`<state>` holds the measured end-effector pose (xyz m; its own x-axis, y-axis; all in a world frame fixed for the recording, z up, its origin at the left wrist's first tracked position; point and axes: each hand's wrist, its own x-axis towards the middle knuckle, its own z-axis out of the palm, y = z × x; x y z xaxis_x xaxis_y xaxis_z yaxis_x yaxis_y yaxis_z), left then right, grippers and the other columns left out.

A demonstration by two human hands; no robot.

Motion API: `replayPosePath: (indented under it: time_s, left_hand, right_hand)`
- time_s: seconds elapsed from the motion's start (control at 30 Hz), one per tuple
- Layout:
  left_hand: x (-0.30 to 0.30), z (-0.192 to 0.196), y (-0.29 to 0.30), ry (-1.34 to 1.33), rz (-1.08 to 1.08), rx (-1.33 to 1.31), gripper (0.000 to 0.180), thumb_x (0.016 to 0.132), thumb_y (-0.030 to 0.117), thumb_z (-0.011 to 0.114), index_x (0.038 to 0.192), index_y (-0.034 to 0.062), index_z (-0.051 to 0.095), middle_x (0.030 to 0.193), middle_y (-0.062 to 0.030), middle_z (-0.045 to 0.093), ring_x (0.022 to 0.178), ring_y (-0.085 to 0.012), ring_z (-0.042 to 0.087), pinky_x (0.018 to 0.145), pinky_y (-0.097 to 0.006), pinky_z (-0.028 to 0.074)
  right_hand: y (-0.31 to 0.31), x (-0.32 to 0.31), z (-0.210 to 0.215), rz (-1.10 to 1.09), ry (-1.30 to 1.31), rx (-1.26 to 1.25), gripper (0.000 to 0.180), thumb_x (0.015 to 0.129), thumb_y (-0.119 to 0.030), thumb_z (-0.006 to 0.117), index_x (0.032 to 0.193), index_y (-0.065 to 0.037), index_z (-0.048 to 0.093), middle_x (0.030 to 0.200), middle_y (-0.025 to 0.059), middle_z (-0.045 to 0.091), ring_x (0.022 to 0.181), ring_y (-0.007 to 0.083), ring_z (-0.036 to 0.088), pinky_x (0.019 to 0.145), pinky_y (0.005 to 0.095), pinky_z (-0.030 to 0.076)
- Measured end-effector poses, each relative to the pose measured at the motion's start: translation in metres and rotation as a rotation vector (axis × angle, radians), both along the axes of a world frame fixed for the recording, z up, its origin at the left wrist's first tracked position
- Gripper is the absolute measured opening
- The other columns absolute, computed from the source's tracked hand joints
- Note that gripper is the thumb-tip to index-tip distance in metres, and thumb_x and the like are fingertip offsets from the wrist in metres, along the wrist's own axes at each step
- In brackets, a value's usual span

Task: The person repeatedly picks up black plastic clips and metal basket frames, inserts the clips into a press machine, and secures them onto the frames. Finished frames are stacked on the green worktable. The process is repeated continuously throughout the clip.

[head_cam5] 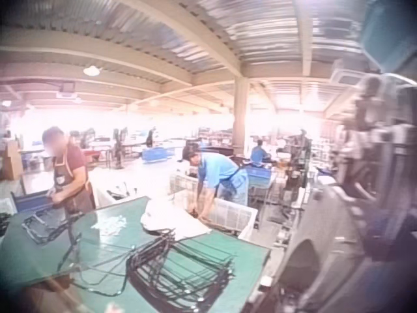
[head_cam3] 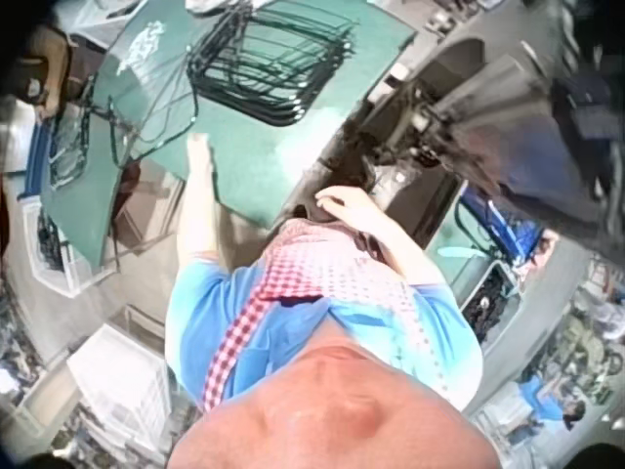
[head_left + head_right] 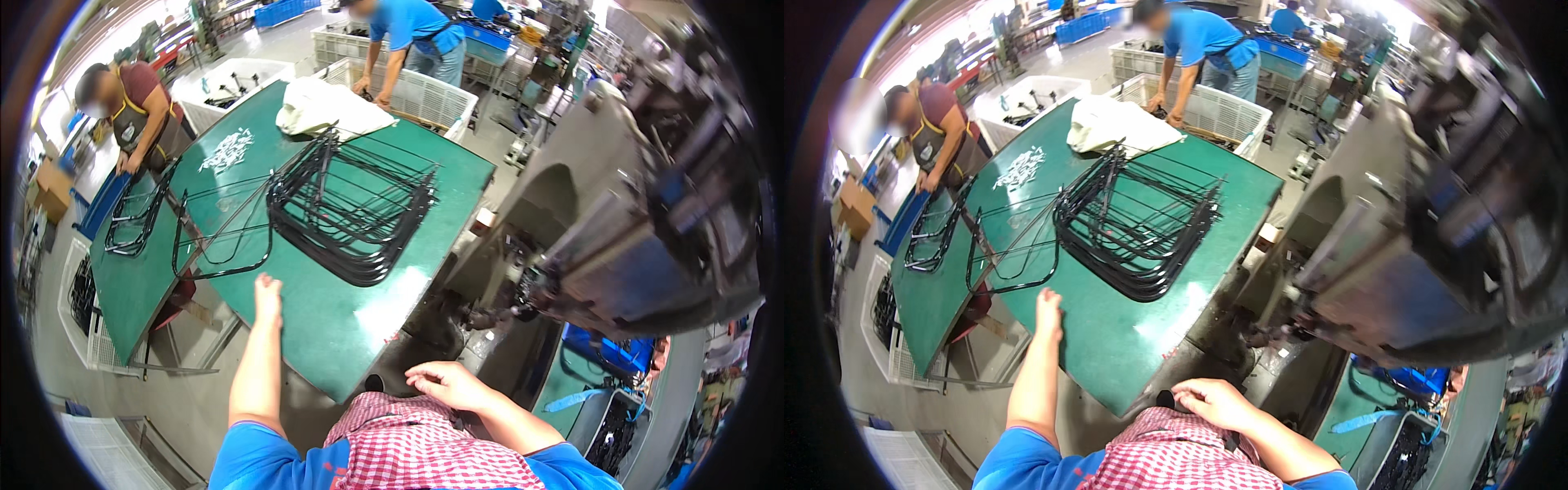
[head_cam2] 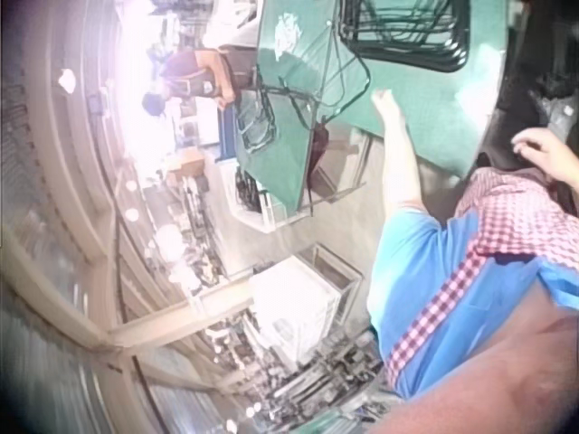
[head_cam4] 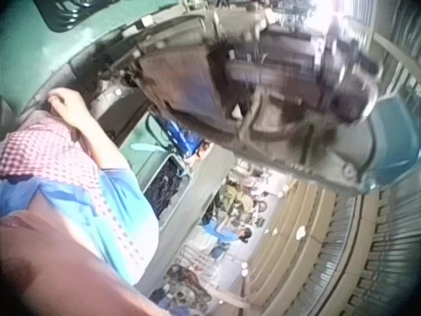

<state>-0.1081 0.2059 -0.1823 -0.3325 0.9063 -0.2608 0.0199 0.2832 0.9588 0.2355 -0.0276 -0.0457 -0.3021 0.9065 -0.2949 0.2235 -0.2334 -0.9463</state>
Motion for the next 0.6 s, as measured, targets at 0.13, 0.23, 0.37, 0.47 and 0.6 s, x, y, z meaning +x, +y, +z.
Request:
replayPosePath:
  time_s: [0.13,0.23,0.37,0.47,0.6]
  left_hand:
    - [-0.128,-0.047,0.034,-0.268,0.444,-0.101,0.057,0.083,0.028,0.059,0.132,0.0070,0.039,0.124,-0.0098,0.047,0.103,-0.0216,0.047,0.088,-0.038,0.037]
    - [-0.182,-0.070,0.047,-0.380,0.614,-0.044,0.055,0.083,0.031,0.058,0.130,0.0070,0.041,0.129,-0.0109,0.045,0.106,-0.0215,0.047,0.088,-0.037,0.036]
    - [-0.138,-0.034,0.077,0.081,0.356,0.214,0.066,0.087,0.023,0.056,0.142,0.0020,0.027,0.143,-0.0153,0.035,0.130,-0.0261,0.037,0.107,-0.038,0.027]
    - [-0.077,-0.005,0.111,0.043,0.042,0.253,0.070,0.087,0.019,0.056,0.144,-0.0007,0.020,0.147,-0.0198,0.029,0.135,-0.0291,0.031,0.110,-0.039,0.024]
    - [-0.019,0.001,0.186,0.043,-0.044,0.130,0.075,0.086,0.024,0.061,0.143,-0.0038,0.021,0.145,-0.0235,0.031,0.135,-0.0313,0.031,0.109,-0.039,0.026]
  right_hand:
    - [0.053,-0.051,0.017,0.026,0.018,0.047,0.024,0.090,-0.007,0.058,0.113,0.001,0.061,0.096,0.0093,0.068,0.089,0.0122,0.063,0.080,0.0254,0.050]
    - [0.067,-0.078,0.011,0.083,0.075,0.064,0.025,0.091,-0.007,0.058,0.114,0.002,0.059,0.097,0.0093,0.068,0.090,0.0123,0.063,0.082,0.0250,0.049]
    - [0.075,-0.077,-0.014,0.100,0.064,-0.075,0.025,0.092,-0.008,0.057,0.115,0.002,0.059,0.098,0.0088,0.068,0.092,0.0114,0.062,0.083,0.0251,0.049]
    - [0.091,-0.072,-0.013,-0.012,-0.023,-0.129,0.026,0.092,-0.011,0.056,0.114,0.002,0.060,0.096,0.0082,0.068,0.091,0.0105,0.061,0.083,0.0248,0.049]
    - [0.105,-0.077,-0.004,-0.069,0.028,-0.091,0.025,0.094,-0.010,0.055,0.114,0.003,0.059,0.097,0.0079,0.067,0.092,0.0116,0.061,0.084,0.0249,0.048]
